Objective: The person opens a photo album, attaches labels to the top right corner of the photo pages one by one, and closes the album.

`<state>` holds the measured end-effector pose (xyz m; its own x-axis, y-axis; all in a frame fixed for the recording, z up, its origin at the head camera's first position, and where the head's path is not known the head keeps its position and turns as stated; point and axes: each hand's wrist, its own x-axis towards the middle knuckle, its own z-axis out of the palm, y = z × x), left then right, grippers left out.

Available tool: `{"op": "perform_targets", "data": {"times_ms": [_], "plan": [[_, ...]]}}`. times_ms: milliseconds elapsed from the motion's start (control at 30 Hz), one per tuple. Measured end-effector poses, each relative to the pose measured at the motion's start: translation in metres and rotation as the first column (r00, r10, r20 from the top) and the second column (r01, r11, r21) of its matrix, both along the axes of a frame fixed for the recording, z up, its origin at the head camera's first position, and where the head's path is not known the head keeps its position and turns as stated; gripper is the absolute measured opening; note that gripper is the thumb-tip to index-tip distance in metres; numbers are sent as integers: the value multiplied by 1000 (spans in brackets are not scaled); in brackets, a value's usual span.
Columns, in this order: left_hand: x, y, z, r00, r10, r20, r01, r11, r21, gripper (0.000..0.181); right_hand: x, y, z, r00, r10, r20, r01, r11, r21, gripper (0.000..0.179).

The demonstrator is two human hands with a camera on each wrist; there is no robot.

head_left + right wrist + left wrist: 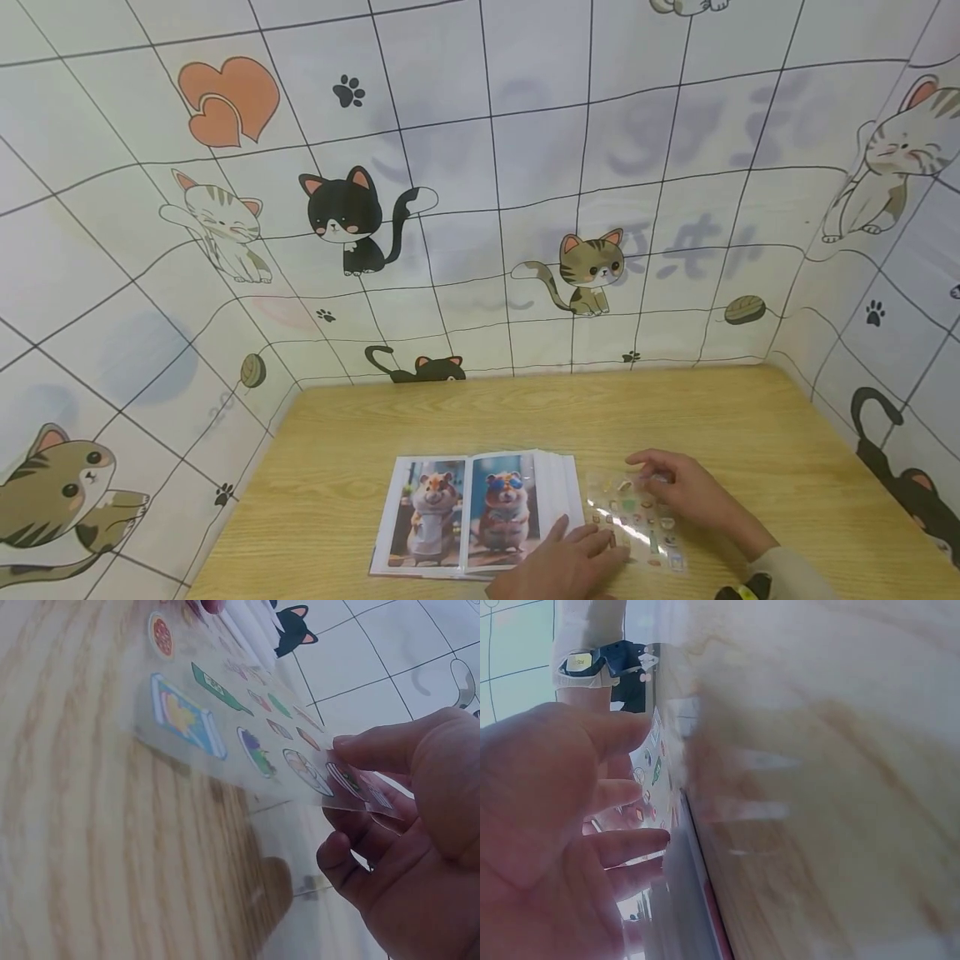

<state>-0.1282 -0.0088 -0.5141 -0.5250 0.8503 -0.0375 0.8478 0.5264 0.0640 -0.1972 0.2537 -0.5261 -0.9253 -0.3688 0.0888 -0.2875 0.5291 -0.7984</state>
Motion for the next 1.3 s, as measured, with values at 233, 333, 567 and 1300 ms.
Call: {"op": "perform_targets", "data": {"times_ms": [233,333,567,1300], "plan": [[-4,1,1,997,-22,-74,27,997,68,53,0,2,5,1000,-9,6,10,1000,-17,32],[-8,1,2,993,0,-116,13,994,110,51,0,2,7,999,-21,27,22,1000,-12,30],[-8,-5,6,987,133,-87,-89,915,395,43,1,4,15,999,-17,38,19,998,-55,30],[-24,-10,11,881,231,412,-460,620,636,39,6,-3,42,998,38,40,-30,980,-196,30]]}}
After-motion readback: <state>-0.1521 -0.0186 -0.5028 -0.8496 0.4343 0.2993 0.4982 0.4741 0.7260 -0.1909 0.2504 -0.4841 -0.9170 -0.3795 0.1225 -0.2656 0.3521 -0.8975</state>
